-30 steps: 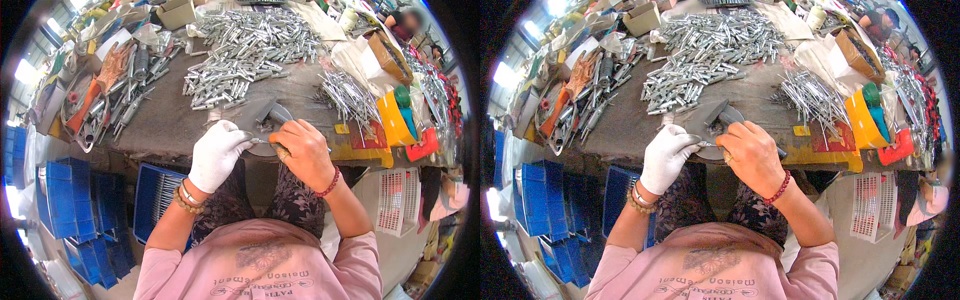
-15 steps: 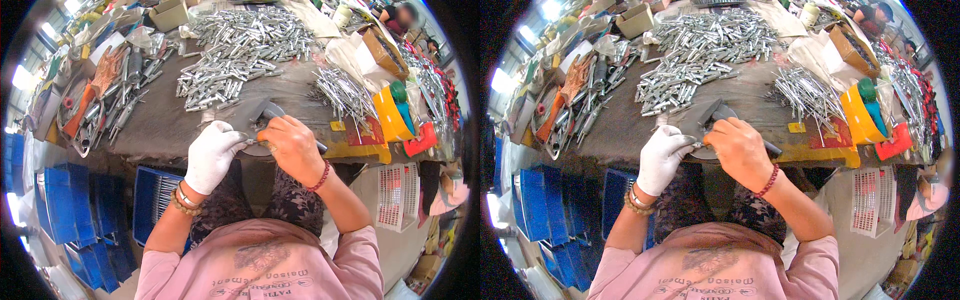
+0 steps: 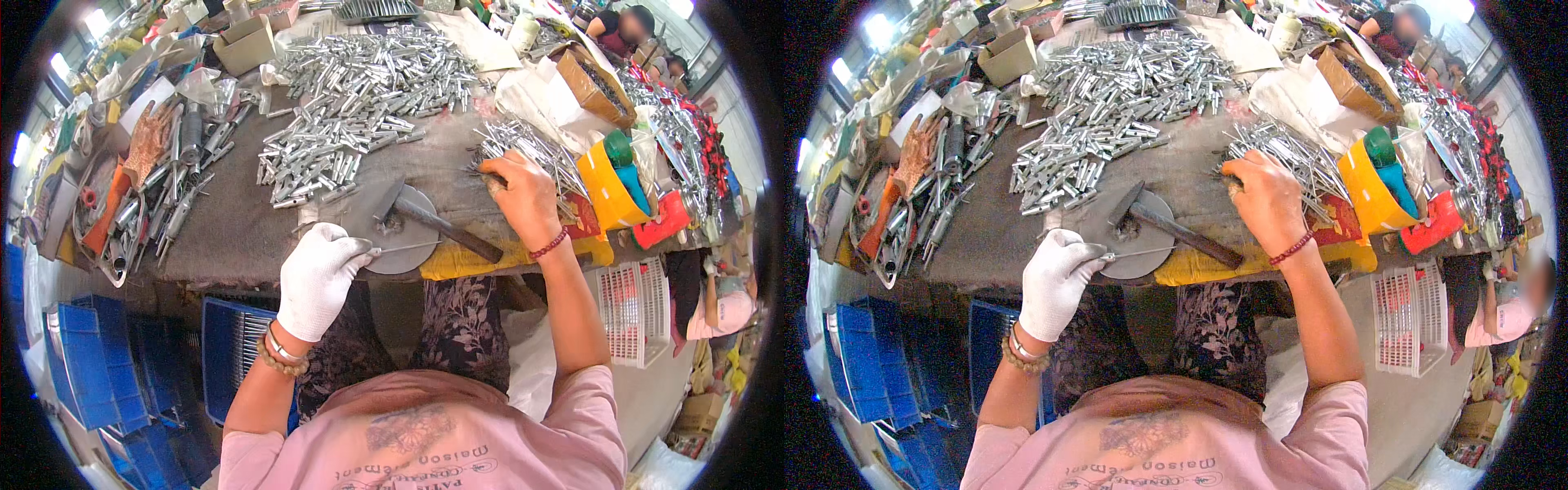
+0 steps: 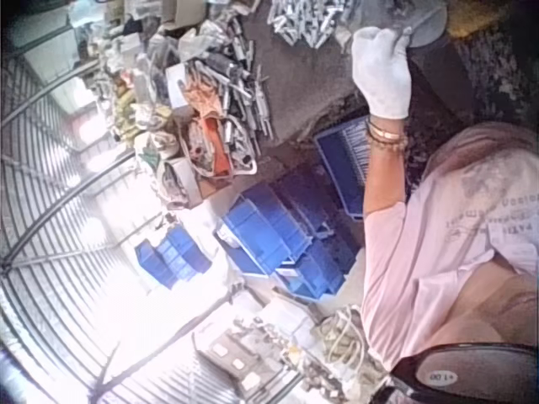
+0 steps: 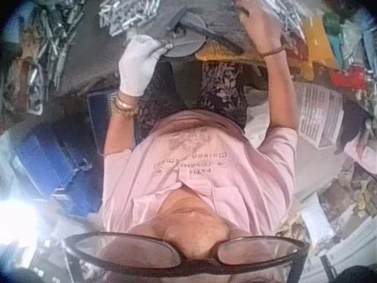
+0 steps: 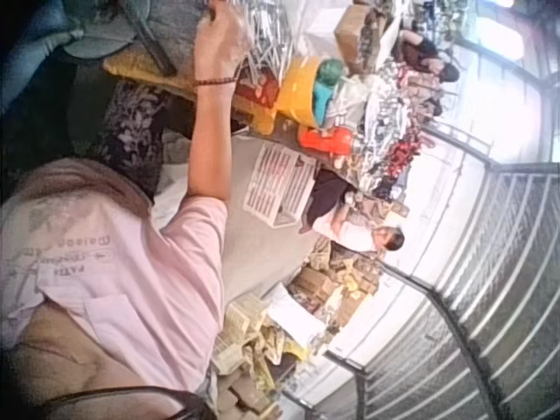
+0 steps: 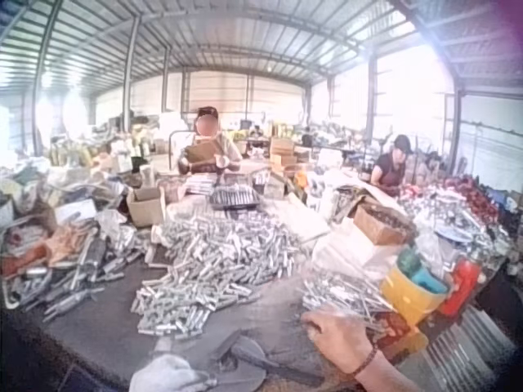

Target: The recorder uses a hammer and a small jig to assemble or straighten small metal components at a warehouse work table.

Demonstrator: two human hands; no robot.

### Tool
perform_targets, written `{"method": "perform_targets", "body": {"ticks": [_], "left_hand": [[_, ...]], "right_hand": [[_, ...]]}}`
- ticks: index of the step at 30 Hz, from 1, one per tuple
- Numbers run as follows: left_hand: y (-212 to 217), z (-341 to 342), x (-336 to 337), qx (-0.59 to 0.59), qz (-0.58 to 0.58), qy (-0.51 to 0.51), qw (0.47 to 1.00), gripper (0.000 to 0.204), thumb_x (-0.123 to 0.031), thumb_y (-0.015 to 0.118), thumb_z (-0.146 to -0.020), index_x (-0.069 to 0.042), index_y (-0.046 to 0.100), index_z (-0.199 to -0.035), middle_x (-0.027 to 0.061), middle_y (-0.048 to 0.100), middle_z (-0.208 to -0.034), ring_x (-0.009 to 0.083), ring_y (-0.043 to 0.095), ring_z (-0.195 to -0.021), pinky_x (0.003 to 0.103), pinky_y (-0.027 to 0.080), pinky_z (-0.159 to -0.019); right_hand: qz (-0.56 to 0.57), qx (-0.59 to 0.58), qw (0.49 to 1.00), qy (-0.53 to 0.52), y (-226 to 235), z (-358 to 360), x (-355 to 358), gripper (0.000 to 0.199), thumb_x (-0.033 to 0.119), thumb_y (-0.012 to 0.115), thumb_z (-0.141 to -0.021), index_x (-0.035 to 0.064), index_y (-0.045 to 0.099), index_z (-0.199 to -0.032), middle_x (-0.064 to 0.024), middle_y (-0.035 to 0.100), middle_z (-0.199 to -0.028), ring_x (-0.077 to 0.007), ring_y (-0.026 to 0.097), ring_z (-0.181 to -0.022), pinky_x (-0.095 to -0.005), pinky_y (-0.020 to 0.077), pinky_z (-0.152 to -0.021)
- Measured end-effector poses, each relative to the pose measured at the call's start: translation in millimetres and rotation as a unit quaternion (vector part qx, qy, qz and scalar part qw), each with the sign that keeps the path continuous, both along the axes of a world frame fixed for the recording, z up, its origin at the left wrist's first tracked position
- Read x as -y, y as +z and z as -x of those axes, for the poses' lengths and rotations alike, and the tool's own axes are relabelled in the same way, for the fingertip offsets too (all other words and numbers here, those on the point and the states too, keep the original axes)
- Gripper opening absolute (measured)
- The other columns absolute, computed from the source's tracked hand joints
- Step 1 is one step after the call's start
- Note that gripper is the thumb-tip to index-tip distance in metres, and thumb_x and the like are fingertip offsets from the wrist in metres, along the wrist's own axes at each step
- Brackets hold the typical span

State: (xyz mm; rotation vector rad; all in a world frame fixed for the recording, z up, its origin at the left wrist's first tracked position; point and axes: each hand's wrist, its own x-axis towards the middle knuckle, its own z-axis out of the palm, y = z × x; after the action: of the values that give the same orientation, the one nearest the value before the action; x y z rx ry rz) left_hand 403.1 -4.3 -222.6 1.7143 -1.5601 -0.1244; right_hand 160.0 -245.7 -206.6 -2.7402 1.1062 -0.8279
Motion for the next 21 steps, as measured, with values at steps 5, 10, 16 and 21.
{"method": "perform_targets", "body": {"ticks": [5,10,16,21], "left_hand": [[-1.5,-0.3,-4.1,0.009,0.025,0.013,1.000,0.016,-0.008,0.084,-0.087,-0.008,0.081,-0.103,0.0088,0.067,-0.094,0.0284,0.068,-0.090,0.037,0.055,-0.082],[-4.3,0.0,-3.4,0.054,0.016,0.002,0.998,0.013,-0.020,0.084,-0.088,-0.015,0.082,-0.100,0.0061,0.069,-0.094,0.0277,0.069,-0.093,0.039,0.058,-0.081],[0.5,1.1,-5.6,0.065,0.031,0.005,0.997,0.011,-0.021,0.082,-0.088,-0.015,0.079,-0.097,0.0072,0.068,-0.092,0.0290,0.069,-0.090,0.042,0.057,-0.078],[0.9,1.9,-7.8,0.073,0.020,0.016,0.997,0.015,-0.014,0.085,-0.085,-0.013,0.080,-0.099,0.0069,0.070,-0.096,0.0295,0.070,-0.091,0.040,0.058,-0.080]], "right_hand": [[0.088,-0.064,0.991,0.080,-7.5,-21.7,11.7,0.016,0.006,0.078,-0.080,0.0104,0.078,-0.095,-0.0096,0.067,-0.095,-0.0329,0.069,-0.100,-0.0462,0.0583,-0.088],[0.091,-0.056,0.992,0.075,-5.4,-21.0,3.1,0.020,0.007,0.083,-0.077,0.0062,0.069,-0.092,-0.0121,0.068,-0.098,-0.0360,0.069,-0.100,-0.0474,0.0575,-0.088],[-0.033,0.016,0.986,0.165,17.9,-32.9,-53.7,0.035,0.004,0.079,-0.079,0.0074,0.070,-0.112,-0.0136,0.073,-0.107,-0.0359,0.071,-0.102,-0.0456,0.0583,-0.090],[-0.060,0.068,0.957,0.276,23.6,-73.8,-108.9,0.036,-0.001,0.073,-0.082,0.0052,0.069,-0.117,-0.0135,0.073,-0.108,-0.0369,0.072,-0.099,-0.0461,0.0588,-0.090]]}}
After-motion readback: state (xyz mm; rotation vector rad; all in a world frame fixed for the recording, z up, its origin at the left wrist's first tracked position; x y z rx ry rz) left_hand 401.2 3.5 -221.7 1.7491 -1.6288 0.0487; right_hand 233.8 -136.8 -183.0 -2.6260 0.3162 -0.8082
